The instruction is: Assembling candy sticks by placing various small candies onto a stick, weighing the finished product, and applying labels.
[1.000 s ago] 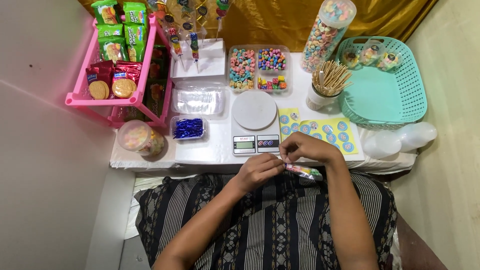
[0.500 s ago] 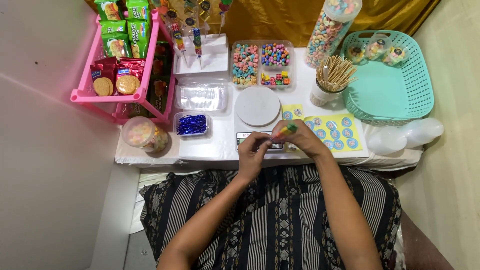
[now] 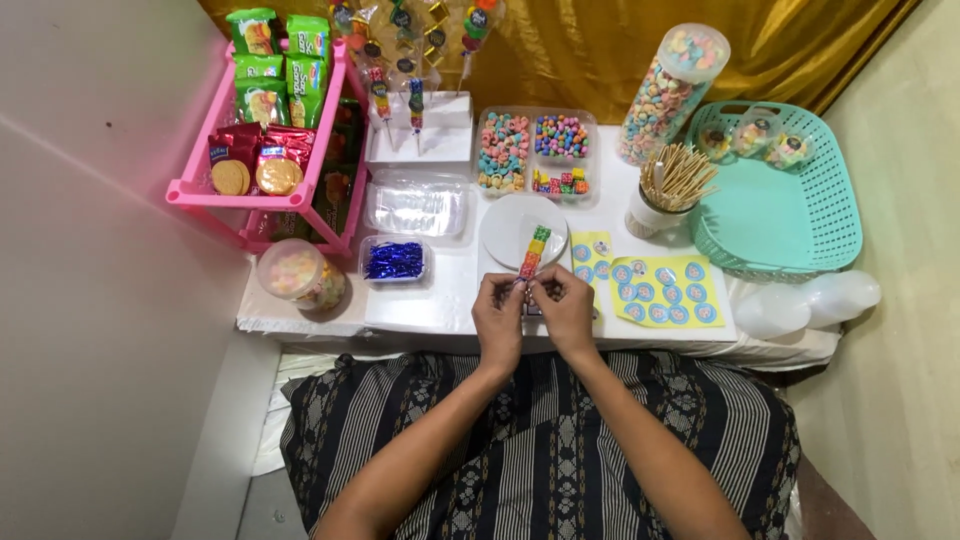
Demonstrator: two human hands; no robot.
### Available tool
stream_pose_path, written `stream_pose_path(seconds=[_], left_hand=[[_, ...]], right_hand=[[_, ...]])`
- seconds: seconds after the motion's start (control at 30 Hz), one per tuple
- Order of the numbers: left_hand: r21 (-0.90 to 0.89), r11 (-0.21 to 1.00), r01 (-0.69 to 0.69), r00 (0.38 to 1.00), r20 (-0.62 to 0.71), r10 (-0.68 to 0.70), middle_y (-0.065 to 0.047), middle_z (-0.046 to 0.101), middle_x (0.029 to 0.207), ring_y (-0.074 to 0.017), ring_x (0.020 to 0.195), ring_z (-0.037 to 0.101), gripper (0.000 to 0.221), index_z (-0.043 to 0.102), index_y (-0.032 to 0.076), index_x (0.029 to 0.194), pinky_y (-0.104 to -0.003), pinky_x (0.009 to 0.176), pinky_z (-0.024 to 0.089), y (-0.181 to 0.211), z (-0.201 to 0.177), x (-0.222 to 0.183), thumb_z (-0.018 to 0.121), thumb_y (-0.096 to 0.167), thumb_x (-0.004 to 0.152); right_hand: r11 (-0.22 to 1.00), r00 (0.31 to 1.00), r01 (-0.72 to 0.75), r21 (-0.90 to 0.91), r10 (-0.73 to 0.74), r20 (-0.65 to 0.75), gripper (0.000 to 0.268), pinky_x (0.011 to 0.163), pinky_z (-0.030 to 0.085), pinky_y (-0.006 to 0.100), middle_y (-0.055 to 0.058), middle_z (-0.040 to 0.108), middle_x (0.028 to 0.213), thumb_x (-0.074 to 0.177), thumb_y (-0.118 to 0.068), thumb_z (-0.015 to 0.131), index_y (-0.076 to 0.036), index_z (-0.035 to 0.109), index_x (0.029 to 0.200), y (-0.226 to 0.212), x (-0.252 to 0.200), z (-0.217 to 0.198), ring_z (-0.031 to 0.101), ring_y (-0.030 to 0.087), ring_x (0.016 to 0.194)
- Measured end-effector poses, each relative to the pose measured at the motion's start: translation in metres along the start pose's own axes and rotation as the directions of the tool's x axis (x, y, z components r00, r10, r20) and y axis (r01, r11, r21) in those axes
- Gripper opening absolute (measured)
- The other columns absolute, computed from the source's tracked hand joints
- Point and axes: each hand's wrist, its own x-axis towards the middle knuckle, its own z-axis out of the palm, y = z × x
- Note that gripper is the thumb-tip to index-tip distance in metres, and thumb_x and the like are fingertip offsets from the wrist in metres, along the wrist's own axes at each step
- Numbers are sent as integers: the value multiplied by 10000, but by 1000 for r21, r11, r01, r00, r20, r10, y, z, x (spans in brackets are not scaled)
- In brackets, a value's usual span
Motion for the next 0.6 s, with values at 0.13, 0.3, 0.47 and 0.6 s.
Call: stream_pose_path(seconds=[0.13, 0.3, 0.47, 0.6], left_hand=[[41, 999, -17, 1000, -16, 18, -55, 628, 716, -132, 685, 637, 18, 658, 31, 983, -281, 668, 510, 8, 3, -1, 650, 46, 979], [126, 992, -13, 998, -57, 20, -72, 630, 722, -143, 709, 644, 18, 668, 33, 972, -300, 680, 529, 4, 7, 0, 666, 20, 961], [69, 997, 18, 1000, -19, -17, -93, 668, 753, -152, 724, 647, 41, 671, 33, 1000, -314, 677, 530, -3, 1, 4, 670, 43, 960], [-10, 999, 45, 999, 23, -45, -125, 698, 871, -184, 845, 662, 97, 674, 25, 1050, -350, 751, 537, -20, -3, 8, 683, 70, 965]], right_hand=[[999, 999, 14, -36, -16, -38, 58, 547, 479, 260, 81, 662, 580, 845, -2, 710, -38, 732, 806, -11, -6, 4, 582, 128, 542], [998, 996, -20, -62, 15, -87, 63, 517, 456, 262, 75, 624, 526, 815, -11, 712, -54, 750, 788, -14, -8, 8, 547, 116, 510], [995, 995, -91, 44, 92, -28, 86, 541, 499, 273, 111, 684, 604, 881, -19, 684, -28, 764, 851, -2, -3, 3, 609, 137, 556], [996, 998, -60, 65, 59, 11, 107, 606, 535, 280, 128, 722, 717, 913, -69, 708, -26, 787, 970, -13, -4, 0, 640, 134, 684]])
